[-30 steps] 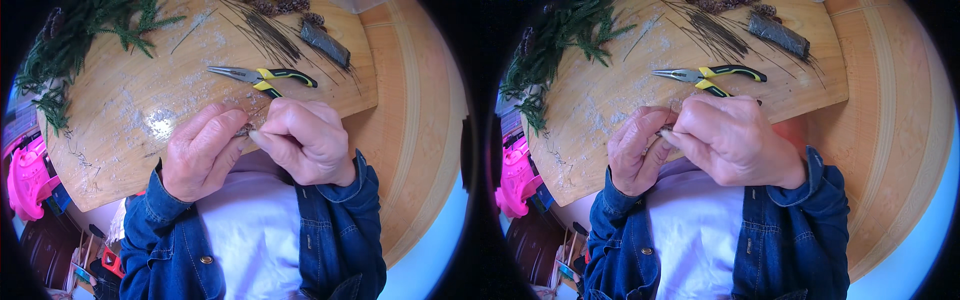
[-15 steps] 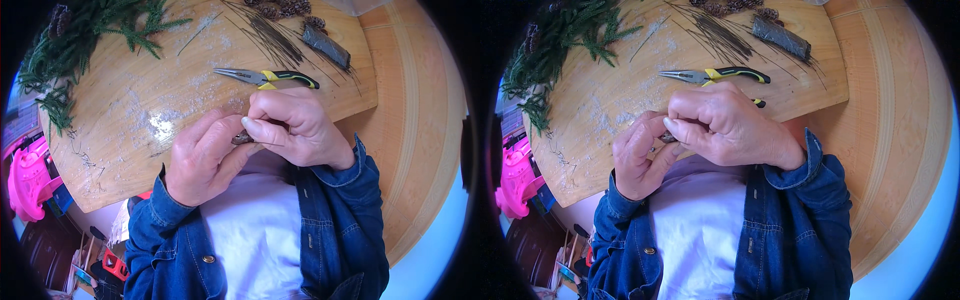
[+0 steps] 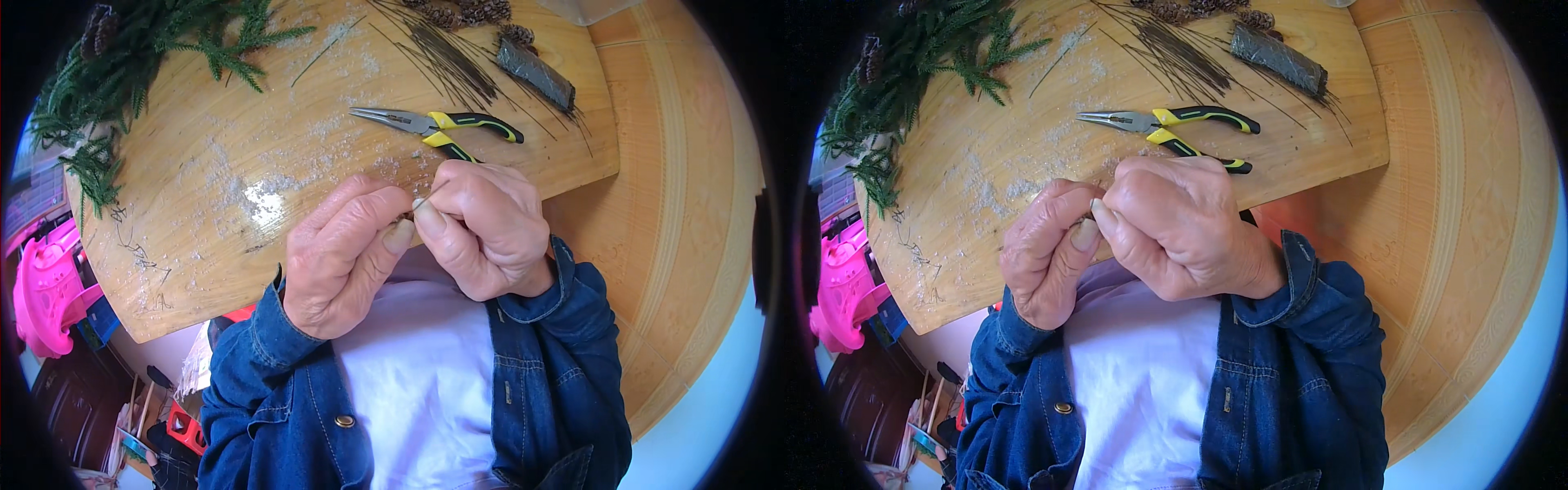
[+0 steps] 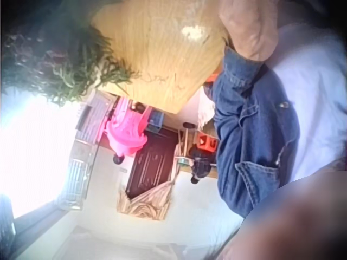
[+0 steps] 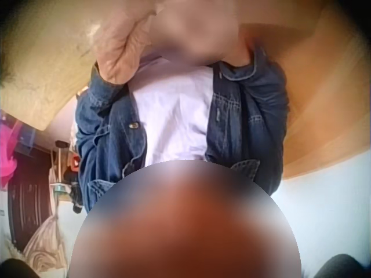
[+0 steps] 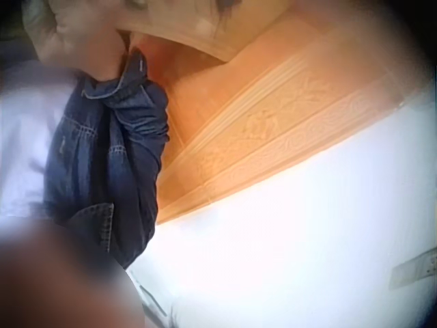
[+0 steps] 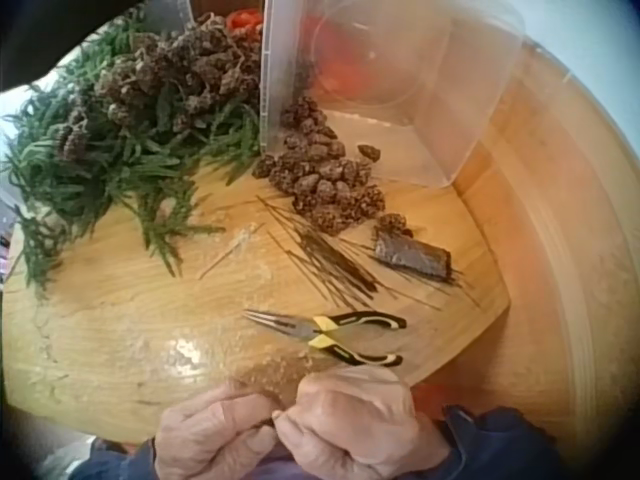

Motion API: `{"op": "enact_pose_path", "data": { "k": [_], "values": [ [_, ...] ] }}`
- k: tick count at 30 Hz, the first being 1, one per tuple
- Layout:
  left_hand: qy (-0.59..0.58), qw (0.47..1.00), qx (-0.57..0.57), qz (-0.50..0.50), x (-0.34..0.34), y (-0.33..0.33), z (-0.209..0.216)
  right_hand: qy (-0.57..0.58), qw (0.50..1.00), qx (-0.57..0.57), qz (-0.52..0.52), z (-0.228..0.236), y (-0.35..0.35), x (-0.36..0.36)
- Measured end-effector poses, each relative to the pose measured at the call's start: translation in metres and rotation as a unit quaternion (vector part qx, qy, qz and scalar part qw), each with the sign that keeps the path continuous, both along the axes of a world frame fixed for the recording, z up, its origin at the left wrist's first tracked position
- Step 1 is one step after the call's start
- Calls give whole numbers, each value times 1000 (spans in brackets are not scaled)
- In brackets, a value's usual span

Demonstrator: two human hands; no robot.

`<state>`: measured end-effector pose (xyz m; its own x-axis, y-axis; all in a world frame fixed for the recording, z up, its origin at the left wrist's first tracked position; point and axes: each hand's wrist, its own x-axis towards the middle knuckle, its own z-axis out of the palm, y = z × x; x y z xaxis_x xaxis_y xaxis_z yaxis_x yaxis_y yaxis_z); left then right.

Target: Assembling decorative pine branches by wiring pine cones to them.

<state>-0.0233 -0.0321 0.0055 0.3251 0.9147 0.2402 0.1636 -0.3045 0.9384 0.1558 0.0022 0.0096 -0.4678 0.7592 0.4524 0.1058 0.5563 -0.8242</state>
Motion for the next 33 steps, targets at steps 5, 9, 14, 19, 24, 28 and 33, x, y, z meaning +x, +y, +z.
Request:
{"op": "enact_pose_path", "data": {
  "k": [5, 9, 14, 19, 24, 28, 33],
  "values": [
    [-27, 996, -72, -42, -3, 2, 0, -63, 991, 117, -6, 6, 1, 2],
    [-24, 995, -73, -63, -6, 5, -2, -110, 984, 140, 17, 11, 2, 3],
    [-53, 989, -120, -71, -9, 3, 1, -101, 988, 116, 14, 6, 3, 5],
    [-73, 979, -178, -66, -13, 4, 6, -40, 990, 132, 4, -2, 6, 3],
    [-115, 955, -266, -55, -13, 2, 11, -75, 985, 155, 19, 2, 9, 8],
    [-145, 948, -273, -76, -15, 3, 5, -144, 963, 224, 28, 11, 7, 10],
    [-176, 944, -248, -130, -21, 11, 6, -182, 924, 336, 1, 26, 14, 8]
  ]
}}
